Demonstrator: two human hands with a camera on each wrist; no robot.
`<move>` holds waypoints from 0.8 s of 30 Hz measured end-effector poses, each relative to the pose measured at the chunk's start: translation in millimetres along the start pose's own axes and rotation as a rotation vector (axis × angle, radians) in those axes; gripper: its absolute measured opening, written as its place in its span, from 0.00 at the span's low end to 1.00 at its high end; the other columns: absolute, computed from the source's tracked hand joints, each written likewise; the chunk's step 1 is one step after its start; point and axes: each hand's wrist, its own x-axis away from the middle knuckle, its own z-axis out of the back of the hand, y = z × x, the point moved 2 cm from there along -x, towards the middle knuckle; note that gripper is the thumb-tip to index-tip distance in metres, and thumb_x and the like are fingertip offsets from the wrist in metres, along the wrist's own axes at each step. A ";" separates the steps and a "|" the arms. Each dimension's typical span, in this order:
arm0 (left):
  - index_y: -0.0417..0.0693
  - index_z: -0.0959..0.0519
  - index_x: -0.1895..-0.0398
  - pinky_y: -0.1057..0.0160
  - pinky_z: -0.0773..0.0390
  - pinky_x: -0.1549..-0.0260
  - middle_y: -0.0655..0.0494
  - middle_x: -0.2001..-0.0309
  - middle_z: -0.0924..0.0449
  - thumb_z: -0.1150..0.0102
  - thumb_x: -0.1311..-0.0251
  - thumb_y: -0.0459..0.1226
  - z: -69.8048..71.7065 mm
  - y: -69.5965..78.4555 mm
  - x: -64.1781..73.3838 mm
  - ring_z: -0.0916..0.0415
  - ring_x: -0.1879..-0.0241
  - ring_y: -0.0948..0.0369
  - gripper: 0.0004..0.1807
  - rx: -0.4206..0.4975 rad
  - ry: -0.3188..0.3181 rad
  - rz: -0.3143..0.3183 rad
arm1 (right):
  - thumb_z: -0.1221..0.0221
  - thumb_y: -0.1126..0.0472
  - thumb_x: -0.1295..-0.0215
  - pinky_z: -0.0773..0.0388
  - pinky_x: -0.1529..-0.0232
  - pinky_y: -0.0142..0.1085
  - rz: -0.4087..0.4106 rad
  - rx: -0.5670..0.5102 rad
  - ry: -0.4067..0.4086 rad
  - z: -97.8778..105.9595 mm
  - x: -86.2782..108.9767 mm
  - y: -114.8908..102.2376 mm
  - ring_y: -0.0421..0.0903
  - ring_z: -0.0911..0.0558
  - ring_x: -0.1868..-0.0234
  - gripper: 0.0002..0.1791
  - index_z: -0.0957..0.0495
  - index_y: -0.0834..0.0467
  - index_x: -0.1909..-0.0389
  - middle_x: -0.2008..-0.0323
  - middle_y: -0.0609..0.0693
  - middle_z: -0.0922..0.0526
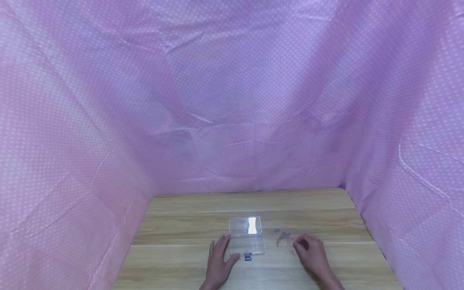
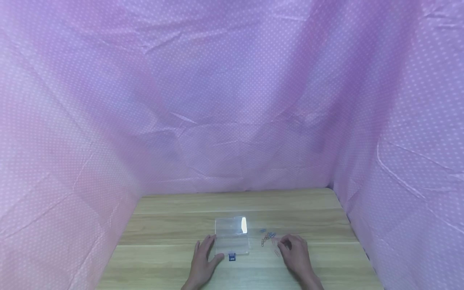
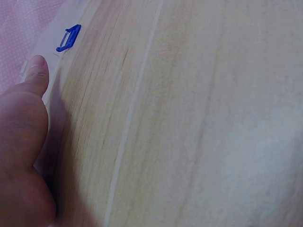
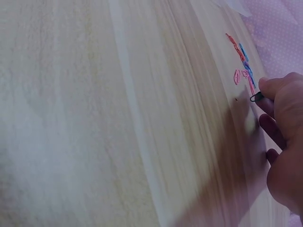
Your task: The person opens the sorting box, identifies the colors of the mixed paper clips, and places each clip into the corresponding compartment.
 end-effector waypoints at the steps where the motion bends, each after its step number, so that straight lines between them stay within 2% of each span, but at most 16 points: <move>1: 0.55 0.30 0.26 0.43 0.58 0.19 0.51 0.26 0.27 0.31 0.41 0.58 0.1 0.1 0.0 0.36 0.22 0.48 0.41 0.001 0.000 -0.001 | 0.27 0.58 0.39 0.13 0.44 0.46 -0.007 -0.003 -0.008 0.8 0.3 -0.7 0.42 0.16 0.55 0.06 0.15 0.45 0.66 0.65 0.41 0.13; 6: 0.56 0.30 0.26 0.43 0.58 0.18 0.51 0.26 0.27 0.31 0.40 0.58 0.0 -0.2 -0.4 0.36 0.22 0.48 0.41 -0.003 -0.004 0.003 | 0.28 0.58 0.39 0.15 0.39 0.52 -0.002 -0.003 -0.021 3.4 2.4 -3.2 0.44 0.15 0.52 0.06 0.15 0.45 0.65 0.63 0.42 0.12; 8: 0.56 0.30 0.25 0.43 0.58 0.18 0.51 0.26 0.27 0.32 0.40 0.59 -0.3 -0.9 -0.6 0.36 0.22 0.48 0.41 -0.007 -0.007 0.006 | 0.28 0.59 0.39 0.15 0.40 0.51 0.014 0.002 -0.016 3.9 3.2 -4.7 0.43 0.15 0.52 0.07 0.15 0.45 0.65 0.62 0.42 0.12; 15: 0.58 0.31 0.25 0.44 0.59 0.18 0.52 0.26 0.28 0.32 0.40 0.60 0.0 -0.7 -0.8 0.36 0.22 0.48 0.41 -0.008 -0.013 0.012 | 0.25 0.58 0.41 0.14 0.49 0.34 0.084 -0.010 0.027 5.5 6.2 -13.9 0.37 0.16 0.58 0.09 0.16 0.42 0.67 0.65 0.36 0.14; 20: 0.57 0.30 0.26 0.43 0.58 0.18 0.52 0.26 0.27 0.31 0.41 0.59 -0.2 -0.2 0.2 0.36 0.22 0.48 0.41 -0.007 -0.007 0.010 | 0.25 0.58 0.41 0.14 0.50 0.31 0.112 -0.054 0.032 6.5 8.2 -23.0 0.32 0.18 0.60 0.08 0.16 0.43 0.67 0.67 0.32 0.15; 24: 0.57 0.30 0.26 0.43 0.57 0.18 0.52 0.26 0.26 0.31 0.41 0.59 -0.5 -0.8 0.1 0.36 0.22 0.48 0.41 -0.007 -0.006 0.013 | 0.26 0.60 0.41 0.13 0.47 0.35 0.114 -0.076 0.014 5.5 9.0 -29.1 0.32 0.17 0.59 0.09 0.15 0.43 0.65 0.67 0.33 0.14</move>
